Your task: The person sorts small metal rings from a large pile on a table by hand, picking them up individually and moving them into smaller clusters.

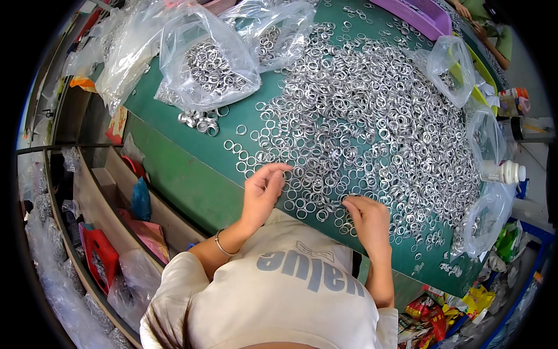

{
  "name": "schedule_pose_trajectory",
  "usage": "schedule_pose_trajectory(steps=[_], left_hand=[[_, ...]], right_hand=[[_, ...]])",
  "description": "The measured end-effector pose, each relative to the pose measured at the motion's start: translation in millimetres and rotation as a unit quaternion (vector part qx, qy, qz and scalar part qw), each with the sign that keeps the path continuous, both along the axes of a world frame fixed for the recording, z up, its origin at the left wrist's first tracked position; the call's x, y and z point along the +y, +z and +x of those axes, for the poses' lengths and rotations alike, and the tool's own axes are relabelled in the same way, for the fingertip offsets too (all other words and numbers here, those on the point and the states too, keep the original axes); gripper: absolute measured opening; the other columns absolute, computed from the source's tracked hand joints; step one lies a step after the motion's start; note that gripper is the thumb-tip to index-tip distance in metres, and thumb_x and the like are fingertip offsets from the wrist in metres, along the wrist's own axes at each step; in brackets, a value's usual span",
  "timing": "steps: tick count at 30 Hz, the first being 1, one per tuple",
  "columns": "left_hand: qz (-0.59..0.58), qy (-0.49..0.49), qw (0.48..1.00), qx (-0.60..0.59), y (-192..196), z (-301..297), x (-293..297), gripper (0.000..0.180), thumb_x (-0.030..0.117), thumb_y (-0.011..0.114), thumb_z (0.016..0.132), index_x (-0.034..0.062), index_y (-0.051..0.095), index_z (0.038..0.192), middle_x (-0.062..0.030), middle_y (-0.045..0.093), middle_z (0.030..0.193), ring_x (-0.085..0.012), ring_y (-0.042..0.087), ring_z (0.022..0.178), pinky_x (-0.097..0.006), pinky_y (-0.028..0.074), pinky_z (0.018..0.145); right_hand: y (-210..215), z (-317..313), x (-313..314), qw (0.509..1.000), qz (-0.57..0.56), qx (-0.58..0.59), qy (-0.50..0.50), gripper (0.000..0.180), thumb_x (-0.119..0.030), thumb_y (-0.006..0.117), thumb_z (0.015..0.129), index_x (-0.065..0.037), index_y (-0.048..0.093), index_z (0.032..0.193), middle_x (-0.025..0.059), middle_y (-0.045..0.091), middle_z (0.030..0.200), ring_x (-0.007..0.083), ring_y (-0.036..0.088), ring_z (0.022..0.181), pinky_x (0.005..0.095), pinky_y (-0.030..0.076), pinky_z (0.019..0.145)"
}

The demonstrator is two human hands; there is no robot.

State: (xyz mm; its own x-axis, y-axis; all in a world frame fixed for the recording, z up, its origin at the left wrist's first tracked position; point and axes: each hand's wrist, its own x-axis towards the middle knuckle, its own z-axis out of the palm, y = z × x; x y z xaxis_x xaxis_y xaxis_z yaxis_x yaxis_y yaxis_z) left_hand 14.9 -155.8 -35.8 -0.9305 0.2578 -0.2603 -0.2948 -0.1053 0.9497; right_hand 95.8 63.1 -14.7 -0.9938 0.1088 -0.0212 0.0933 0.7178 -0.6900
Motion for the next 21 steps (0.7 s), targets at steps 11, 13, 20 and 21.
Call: schedule_pose_trajectory(steps=[11,13,20,21], left_hand=[[-0.351,-0.168,0.862,0.324,0.4,-6.1,21.0,0.023,0.010,0.070,0.075,0.0088,0.063,0.097,-0.0057,0.056,0.066,-0.0209,0.051,0.049,-0.031,0.041,0.045],[-0.357,-0.155,0.871,0.302,1.5,-7.4,24.8,0.021,0.011,0.070,0.075,0.0090,0.063,0.094,-0.0050,0.054,0.063,-0.0204,0.051,0.048,-0.032,0.041,0.045],[-0.348,-0.171,0.879,0.276,-2.8,-12.0,23.7,0.020,0.014,0.071,0.075,0.0080,0.062,0.092,-0.0059,0.054,0.059,-0.0193,0.053,0.048,-0.031,0.041,0.044],[-0.348,-0.170,0.880,0.276,-2.5,-12.3,23.6,0.020,0.014,0.071,0.075,0.0080,0.062,0.092,-0.0059,0.054,0.059,-0.0193,0.053,0.048,-0.031,0.041,0.044]], right_hand=[[13.5,-4.6,-27.4,0.994,0.028,-0.078,-0.066,0.020,-0.012,0.068,0.078,-0.008,0.060,0.095,0.0084,0.056,0.056,0.0253,0.054,0.048,0.0339,0.040,0.047],[0.0,-3.8,-28.3,0.993,0.106,-0.031,-0.027,0.021,-0.013,0.068,0.077,-0.008,0.060,0.096,0.0089,0.057,0.058,0.0257,0.055,0.049,0.0349,0.040,0.047],[-5.2,-5.4,-9.3,0.982,-0.176,-0.047,-0.044,0.008,-0.014,0.064,0.083,-0.007,0.064,0.087,0.0080,0.065,0.067,0.0230,0.061,0.053,0.0349,0.044,0.048],[-5.4,-1.6,-0.6,0.953,-0.293,-0.055,-0.054,0.008,-0.015,0.062,0.086,-0.008,0.065,0.088,0.0074,0.067,0.069,0.0230,0.063,0.055,0.0363,0.044,0.047]])
